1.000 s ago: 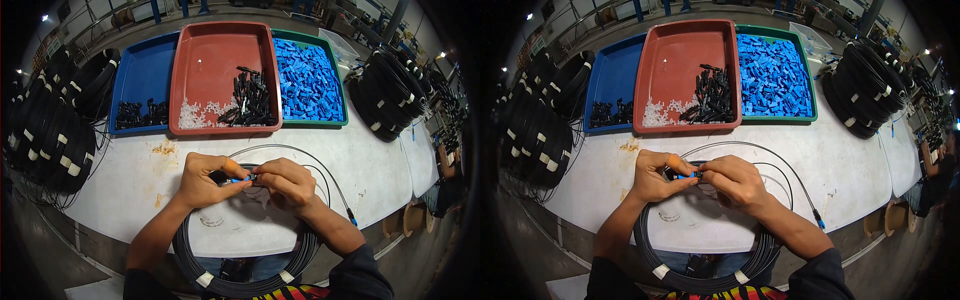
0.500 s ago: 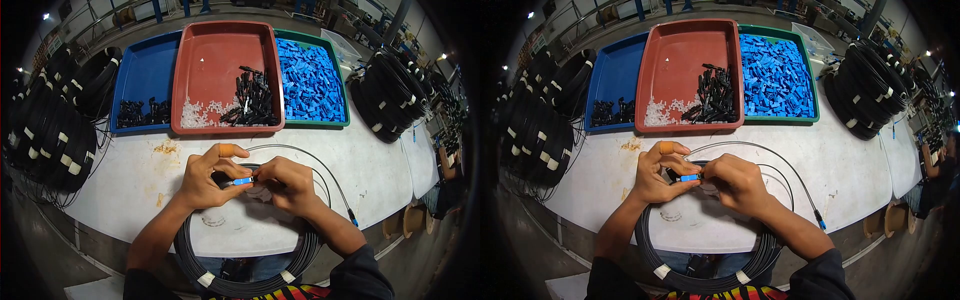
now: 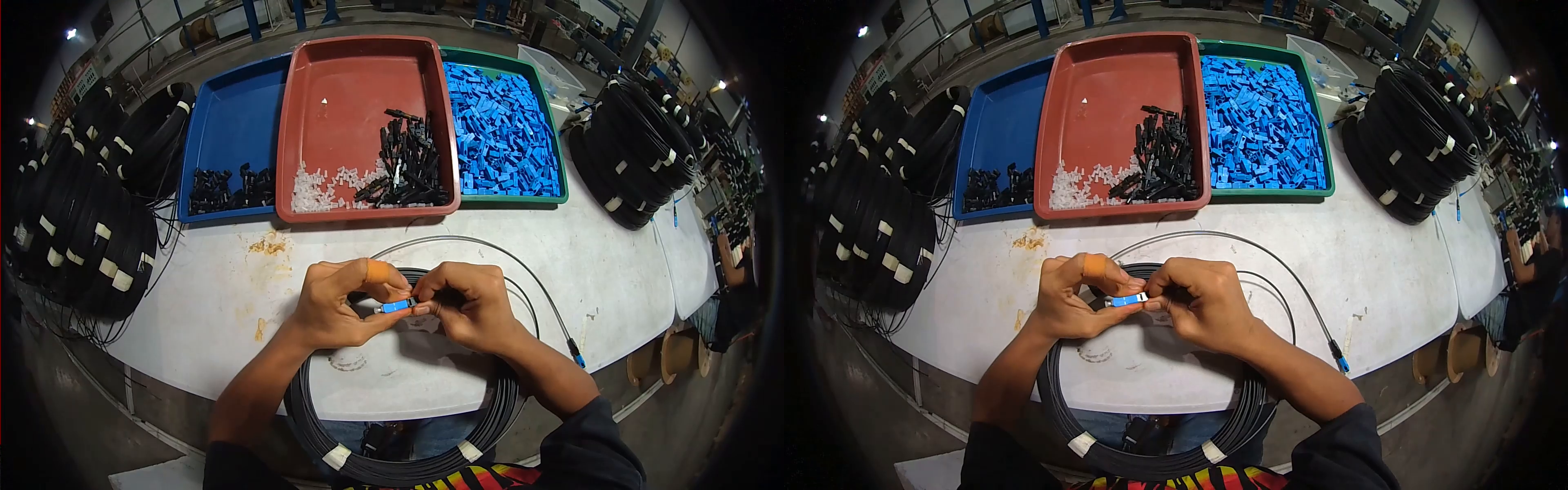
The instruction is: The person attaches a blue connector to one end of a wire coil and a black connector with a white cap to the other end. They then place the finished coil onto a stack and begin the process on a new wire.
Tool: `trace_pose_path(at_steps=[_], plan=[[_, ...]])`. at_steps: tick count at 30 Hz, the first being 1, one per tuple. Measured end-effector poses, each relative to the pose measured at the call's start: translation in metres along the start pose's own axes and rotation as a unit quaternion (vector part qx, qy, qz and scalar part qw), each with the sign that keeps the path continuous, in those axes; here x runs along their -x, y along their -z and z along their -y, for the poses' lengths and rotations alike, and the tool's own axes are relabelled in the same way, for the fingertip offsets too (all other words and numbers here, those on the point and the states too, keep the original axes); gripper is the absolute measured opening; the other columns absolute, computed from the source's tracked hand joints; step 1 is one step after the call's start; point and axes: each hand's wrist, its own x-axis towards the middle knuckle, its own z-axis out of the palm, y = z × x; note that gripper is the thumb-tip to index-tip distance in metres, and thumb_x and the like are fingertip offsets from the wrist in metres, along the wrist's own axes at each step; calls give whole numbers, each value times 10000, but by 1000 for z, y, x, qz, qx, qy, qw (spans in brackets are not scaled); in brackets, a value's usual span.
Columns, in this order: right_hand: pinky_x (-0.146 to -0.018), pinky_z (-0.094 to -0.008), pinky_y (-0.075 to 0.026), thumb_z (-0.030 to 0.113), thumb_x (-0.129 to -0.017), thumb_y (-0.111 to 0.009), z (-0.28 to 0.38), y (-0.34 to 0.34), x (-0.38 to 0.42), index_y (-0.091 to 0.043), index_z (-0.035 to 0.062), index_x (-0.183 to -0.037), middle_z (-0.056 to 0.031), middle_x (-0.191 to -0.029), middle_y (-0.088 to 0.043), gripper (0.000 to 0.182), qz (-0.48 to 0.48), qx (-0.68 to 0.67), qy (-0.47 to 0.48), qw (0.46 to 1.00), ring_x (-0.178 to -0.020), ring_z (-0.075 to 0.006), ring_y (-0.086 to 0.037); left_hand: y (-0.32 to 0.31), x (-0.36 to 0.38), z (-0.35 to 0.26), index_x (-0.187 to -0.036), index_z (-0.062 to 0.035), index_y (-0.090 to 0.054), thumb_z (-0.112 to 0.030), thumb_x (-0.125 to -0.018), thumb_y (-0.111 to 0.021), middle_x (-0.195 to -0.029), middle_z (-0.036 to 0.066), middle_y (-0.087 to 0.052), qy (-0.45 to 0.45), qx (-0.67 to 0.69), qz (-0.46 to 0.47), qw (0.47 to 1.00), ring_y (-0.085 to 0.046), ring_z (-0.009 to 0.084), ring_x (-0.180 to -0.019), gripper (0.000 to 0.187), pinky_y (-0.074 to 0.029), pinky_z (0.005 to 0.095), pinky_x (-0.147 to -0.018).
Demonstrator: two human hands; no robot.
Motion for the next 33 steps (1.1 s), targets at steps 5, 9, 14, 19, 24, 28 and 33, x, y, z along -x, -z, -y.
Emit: trace_pose_path(at_steps=[5, 9, 14, 19, 24, 28, 33], plan=[[-644, -327, -574, -106, -699, -756, -4, 0, -11, -640, 6, -820, -134, -844, -727, 202, -62, 151, 206, 965, -743, -247, -723, 6, 0, 1, -824, -10, -755, -9, -721, -878, -801, 96, -771, 101, 13, -20, 995, -757, 145, -752, 160, -585, 255, -676], [-650, -359, -555, -133, -614, -673, -3, 1, -7, -636, 2, -834, -112, -875, -694, 261, -87, 175, 249, 949, -782, -267, -688, 3, 1, 7, -786, -6, -754, 8, -715, -877, -794, 107, -771, 117, 72, -6, 990, -767, 175, -771, 143, -592, 271, -709], [-639, -375, -558, -143, -631, -661, -11, -4, 4, -656, -23, -836, -158, -832, -703, 237, -31, 3, 20, 999, -712, -272, -698, 1, -2, 11, -772, -4, -755, 45, -692, -875, -809, 137, -770, -84, -16, 20, 996, -780, 251, -813, 152, -606, 342, -754], [-635, -364, -563, -122, -613, -681, -3, -3, 1, -664, -15, -823, -156, -844, -719, 236, -33, 38, 10, 999, -701, -268, -697, 3, -1, 12, -744, -5, -743, 28, -681, -887, -795, 141, -767, -37, 1, 14, 999, -774, 226, -774, 160, -603, 306, -711], [-639, -356, -561, -58, -550, -708, -6, -1, -9, -656, 20, -816, -106, -870, -714, 282, -98, 231, 291, 923, -745, -256, -682, 4, 0, 5, -720, -11, -728, 0, -683, -895, -773, 135, -761, 119, 45, -8, 992, -765, 203, -735, 172, -594, 279, -662], [-654, -371, -568, -99, -576, -664, -8, -1, 1, -652, 6, -834, -138, -891, -719, 278, -50, 147, 164, 974, -758, -288, -698, 1, -2, 14, -710, -25, -721, -6, -693, -891, -760, 124, -757, 0, 4, 17, 1000, -763, 207, -740, 172, -595, 292, -668], [-664, -392, -565, -132, -601, -623, -14, -2, 1, -651, -5, -871, -168, -899, -710, 299, 21, -51, -57, 997, -779, -326, -701, 2, -6, 15, -711, -29, -722, -9, -694, -890, -762, 117, -757, -142, -76, 54, 986, -759, 209, -741, 169, -594, 299, -670]])
